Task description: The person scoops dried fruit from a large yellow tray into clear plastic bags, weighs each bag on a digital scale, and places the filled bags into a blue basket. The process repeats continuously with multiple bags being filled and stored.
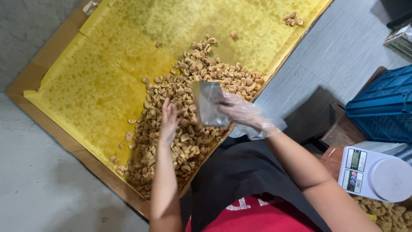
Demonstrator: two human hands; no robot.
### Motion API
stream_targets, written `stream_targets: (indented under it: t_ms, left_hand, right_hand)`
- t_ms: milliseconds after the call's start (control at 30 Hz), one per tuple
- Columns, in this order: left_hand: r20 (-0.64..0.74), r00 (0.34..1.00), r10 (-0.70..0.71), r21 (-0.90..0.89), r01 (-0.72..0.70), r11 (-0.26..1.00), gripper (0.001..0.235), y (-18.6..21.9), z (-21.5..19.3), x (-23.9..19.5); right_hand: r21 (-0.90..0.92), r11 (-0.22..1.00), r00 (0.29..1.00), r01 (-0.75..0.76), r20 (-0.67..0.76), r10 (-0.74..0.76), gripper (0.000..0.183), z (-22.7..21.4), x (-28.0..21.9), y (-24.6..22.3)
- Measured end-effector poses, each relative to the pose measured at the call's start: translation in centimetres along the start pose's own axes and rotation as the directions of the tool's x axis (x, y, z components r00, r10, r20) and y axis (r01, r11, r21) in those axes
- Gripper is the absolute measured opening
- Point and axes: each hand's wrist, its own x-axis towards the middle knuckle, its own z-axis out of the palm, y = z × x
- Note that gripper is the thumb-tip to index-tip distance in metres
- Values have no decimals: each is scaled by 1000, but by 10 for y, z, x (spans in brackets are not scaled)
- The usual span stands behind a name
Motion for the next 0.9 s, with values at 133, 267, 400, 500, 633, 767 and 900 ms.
stream_targets:
  t_ms: [133,267,400,500,633,767,900]
  left_hand:
    - [132,989,70,-65,-62,996,62,-1,-39,-1]
    - [-257,961,104,265,-34,964,41,4,-20,1]
    - [-382,902,201,454,-6,891,36,16,8,9]
    - [-326,864,383,582,-136,802,25,14,19,19]
    - [-362,857,368,684,-25,729,21,-3,22,29]
    - [-207,808,551,912,-44,407,15,-8,25,36]
    - [-188,893,410,918,12,395,17,-6,32,31]
  right_hand:
    - [485,874,999,-41,31,29,45,-22,-12,25]
    - [607,774,958,-179,-71,278,37,-13,-10,46]
    - [707,704,934,-74,-197,297,36,-3,-6,45]
    - [717,697,959,-10,-190,209,35,0,-5,39]
    - [752,658,961,37,-207,182,28,1,-6,35]
    - [662,749,941,-8,-248,229,24,0,-4,31]
    - [303,952,950,-45,-281,134,22,-2,-10,24]
